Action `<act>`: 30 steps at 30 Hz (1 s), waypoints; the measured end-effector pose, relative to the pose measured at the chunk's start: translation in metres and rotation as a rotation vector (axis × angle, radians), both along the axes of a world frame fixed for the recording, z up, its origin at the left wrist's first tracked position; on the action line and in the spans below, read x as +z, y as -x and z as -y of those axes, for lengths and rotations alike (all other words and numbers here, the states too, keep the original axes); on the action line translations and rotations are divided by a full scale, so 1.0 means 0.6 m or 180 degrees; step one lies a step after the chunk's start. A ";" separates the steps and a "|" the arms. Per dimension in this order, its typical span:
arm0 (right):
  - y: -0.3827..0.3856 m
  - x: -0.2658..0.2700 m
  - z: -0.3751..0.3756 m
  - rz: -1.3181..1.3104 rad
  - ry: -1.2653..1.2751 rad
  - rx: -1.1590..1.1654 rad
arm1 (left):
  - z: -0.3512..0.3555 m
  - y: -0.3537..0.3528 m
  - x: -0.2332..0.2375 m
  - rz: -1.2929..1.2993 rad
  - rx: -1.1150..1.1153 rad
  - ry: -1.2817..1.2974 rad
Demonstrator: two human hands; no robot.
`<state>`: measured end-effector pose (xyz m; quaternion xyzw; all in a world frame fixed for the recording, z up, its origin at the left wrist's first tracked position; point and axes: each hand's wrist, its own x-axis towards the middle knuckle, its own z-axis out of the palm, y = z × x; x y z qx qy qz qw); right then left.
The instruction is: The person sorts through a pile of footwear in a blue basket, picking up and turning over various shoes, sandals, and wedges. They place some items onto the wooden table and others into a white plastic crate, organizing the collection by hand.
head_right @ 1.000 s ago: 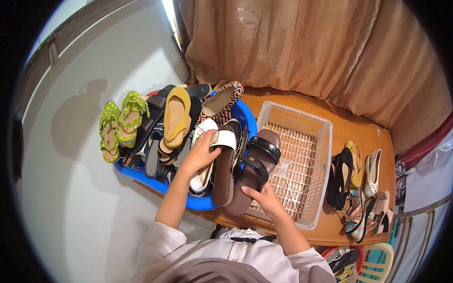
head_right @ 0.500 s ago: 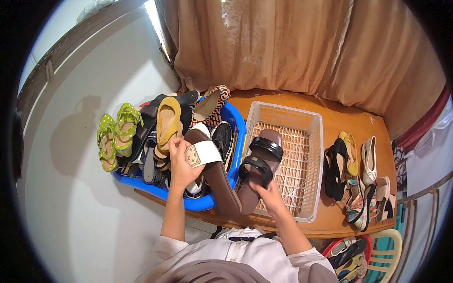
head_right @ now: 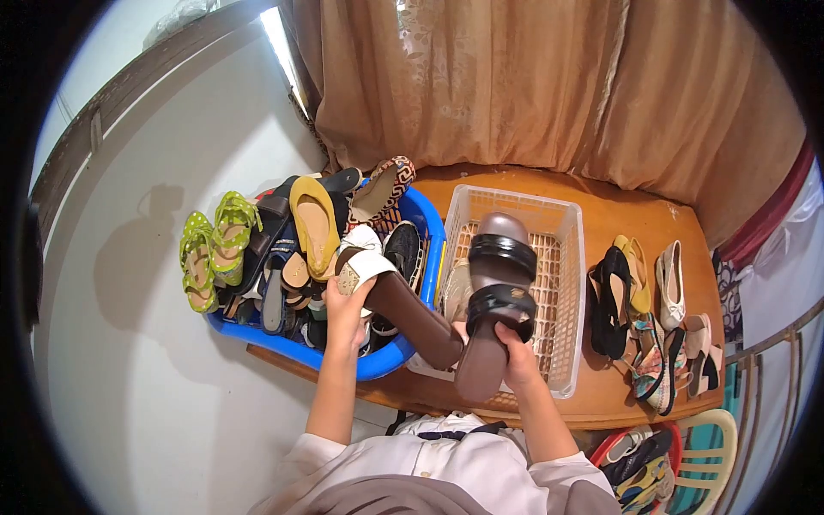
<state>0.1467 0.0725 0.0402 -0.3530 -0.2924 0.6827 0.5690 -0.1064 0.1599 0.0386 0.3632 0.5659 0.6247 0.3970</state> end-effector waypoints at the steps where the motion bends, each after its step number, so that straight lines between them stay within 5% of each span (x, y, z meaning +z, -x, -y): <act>1: 0.004 0.008 0.003 -0.0090 0.0122 -0.0039 | 0.002 -0.010 0.003 0.0355 0.0058 0.0049; 8: -0.007 0.004 0.002 -0.0958 -0.0317 0.0201 | 0.018 -0.058 0.020 0.0755 0.0862 0.0309; 12: -0.020 -0.016 0.002 -0.0250 -0.0076 0.0014 | 0.047 -0.086 0.035 0.1056 0.0385 0.0143; 17: -0.013 -0.004 -0.014 -0.0335 0.0185 -0.0488 | 0.082 -0.113 0.008 0.0033 0.0274 -0.0417; 21: -0.017 0.006 -0.027 -0.0446 0.0005 -0.0946 | 0.099 -0.098 0.002 0.0554 -0.0045 -0.1130; 24: -0.038 0.007 -0.030 -0.0412 -0.0013 -0.0946 | 0.092 -0.077 0.039 0.1993 -0.0384 -0.0982; 28: -0.052 0.025 -0.028 -0.0139 0.0021 -0.0794 | 0.074 -0.052 0.056 0.1808 -0.0854 -0.0065; 30: -0.052 0.031 -0.027 0.0127 0.0180 -0.1020 | 0.070 -0.059 0.053 0.1503 -0.0518 -0.0061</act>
